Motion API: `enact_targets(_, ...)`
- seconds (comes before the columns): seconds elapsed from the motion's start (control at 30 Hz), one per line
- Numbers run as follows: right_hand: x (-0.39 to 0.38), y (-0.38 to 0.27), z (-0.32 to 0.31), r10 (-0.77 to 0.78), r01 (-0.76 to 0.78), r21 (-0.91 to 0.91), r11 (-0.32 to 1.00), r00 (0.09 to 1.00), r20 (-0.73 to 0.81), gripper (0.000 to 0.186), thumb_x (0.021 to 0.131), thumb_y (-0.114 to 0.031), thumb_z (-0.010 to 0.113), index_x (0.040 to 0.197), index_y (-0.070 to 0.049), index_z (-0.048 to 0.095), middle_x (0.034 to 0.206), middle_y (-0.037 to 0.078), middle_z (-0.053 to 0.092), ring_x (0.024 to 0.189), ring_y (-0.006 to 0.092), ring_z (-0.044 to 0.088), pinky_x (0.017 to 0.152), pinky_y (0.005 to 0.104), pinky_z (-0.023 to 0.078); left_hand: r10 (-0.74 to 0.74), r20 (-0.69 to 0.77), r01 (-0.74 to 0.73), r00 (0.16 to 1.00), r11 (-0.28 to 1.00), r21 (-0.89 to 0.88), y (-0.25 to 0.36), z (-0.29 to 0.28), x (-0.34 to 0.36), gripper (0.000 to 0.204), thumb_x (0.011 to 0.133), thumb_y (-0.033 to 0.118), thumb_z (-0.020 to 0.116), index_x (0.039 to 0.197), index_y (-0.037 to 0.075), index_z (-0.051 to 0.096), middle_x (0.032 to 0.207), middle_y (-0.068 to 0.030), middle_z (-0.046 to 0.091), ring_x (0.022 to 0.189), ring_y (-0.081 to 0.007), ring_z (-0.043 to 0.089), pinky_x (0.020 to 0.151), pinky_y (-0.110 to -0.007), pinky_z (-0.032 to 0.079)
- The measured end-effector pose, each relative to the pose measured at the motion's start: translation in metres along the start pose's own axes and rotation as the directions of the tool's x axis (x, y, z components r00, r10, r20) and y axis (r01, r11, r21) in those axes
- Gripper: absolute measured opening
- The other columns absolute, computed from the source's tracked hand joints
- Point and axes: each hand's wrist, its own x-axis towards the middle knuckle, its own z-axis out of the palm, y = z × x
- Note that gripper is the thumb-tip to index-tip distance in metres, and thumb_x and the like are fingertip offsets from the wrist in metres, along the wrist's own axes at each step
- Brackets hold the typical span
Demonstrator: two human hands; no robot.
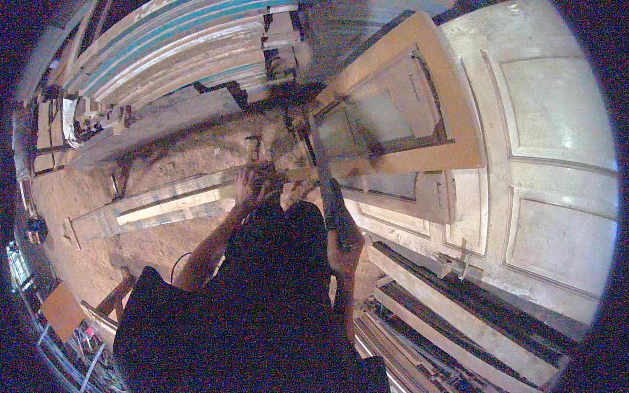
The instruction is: The person saws a wooden plank using a handsaw while holding it steady with one hand on a stack of lumber.
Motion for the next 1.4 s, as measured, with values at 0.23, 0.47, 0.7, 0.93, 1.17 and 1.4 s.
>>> enact_targets(0.23, -0.016, -0.017, 0.032, 0.166, -0.171, 0.071, 0.983, 0.983, 0.08, 0.05, 0.079, -0.004, 0.073, 0.128, 0.0, 0.063, 0.089, 0.004, 0.069, 0.072, 0.0083, 0.061, 0.066, 0.0272, 0.053, -0.205, -0.169, 0.236, 0.964, 0.953, 0.192, 0.006, 0.02, 0.043, 0.049, 0.091, 0.044, 0.057, 0.122, 0.006, 0.061, 0.125, -0.0186, 0.057, 0.12, -0.038, 0.05, 0.108, -0.052, 0.032)
enact_targets(0.47, -0.029, -0.025, 0.046, 0.205, -0.187, -0.131, 0.974, 0.97, 0.134, 0.052, 0.082, -0.003, 0.066, 0.133, 0.001, 0.059, 0.101, 0.01, 0.073, 0.082, 0.0107, 0.065, 0.074, 0.0274, 0.052, -0.454, 0.307, 0.395, 0.836, 0.888, 0.237, 0.015, 0.005, 0.063, 0.048, 0.088, 0.047, 0.054, 0.113, 0.007, 0.068, 0.122, -0.0141, 0.063, 0.129, -0.0328, 0.047, 0.111, -0.052, 0.028)
enact_targets(0.7, -0.049, -0.025, 0.043, 0.232, -0.173, -0.266, 0.948, 0.95, 0.209, 0.049, 0.083, -0.002, 0.064, 0.131, 0.004, 0.059, 0.1, 0.013, 0.073, 0.082, 0.0103, 0.065, 0.071, 0.0265, 0.052, -0.405, 0.317, 0.31, 0.858, 0.899, 0.308, 0.003, 0.024, 0.047, 0.06, 0.088, 0.047, 0.053, 0.134, 0.008, 0.056, 0.139, -0.0158, 0.054, 0.143, -0.0333, 0.034, 0.114, -0.057, 0.023)
enact_targets(0.93, -0.053, -0.015, 0.058, 0.326, -0.328, -0.006, 0.945, 0.935, 0.143, 0.054, 0.079, 0.001, 0.064, 0.133, 0.005, 0.057, 0.109, 0.013, 0.072, 0.086, 0.0115, 0.066, 0.074, 0.0256, 0.052, -0.28, 0.229, 0.236, 0.932, 0.951, 0.202, 0.003, 0.018, 0.046, 0.057, 0.083, 0.047, 0.059, 0.127, 0.011, 0.059, 0.122, -0.0137, 0.056, 0.122, -0.032, 0.048, 0.109, -0.053, 0.029)
enact_targets(1.17, -0.068, -0.023, 0.045, 0.215, -0.15, -0.272, 0.95, 0.95, 0.227, 0.059, 0.078, 0.001, 0.063, 0.137, 0.004, 0.054, 0.107, 0.015, 0.072, 0.081, 0.0112, 0.066, 0.069, 0.0264, 0.052, -0.28, 0.238, 0.224, 0.93, 0.945, 0.238, -0.009, 0.038, 0.037, 0.059, 0.08, 0.036, 0.062, 0.13, 0.006, 0.055, 0.123, -0.0144, 0.054, 0.12, -0.033, 0.048, 0.107, -0.056, 0.03)
enact_targets(1.4, -0.041, -0.033, 0.065, 0.321, -0.286, -0.156, 0.945, 0.903, 0.285, 0.061, 0.081, 0.0, 0.063, 0.141, 0.003, 0.05, 0.105, 0.013, 0.073, 0.071, 0.0108, 0.064, 0.062, 0.0264, 0.05, -0.161, 0.114, 0.131, 0.98, 0.963, 0.235, -0.008, 0.038, 0.031, 0.063, 0.077, 0.032, 0.064, 0.132, 0.005, 0.053, 0.123, -0.0167, 0.053, 0.121, -0.0333, 0.047, 0.106, -0.055, 0.03)
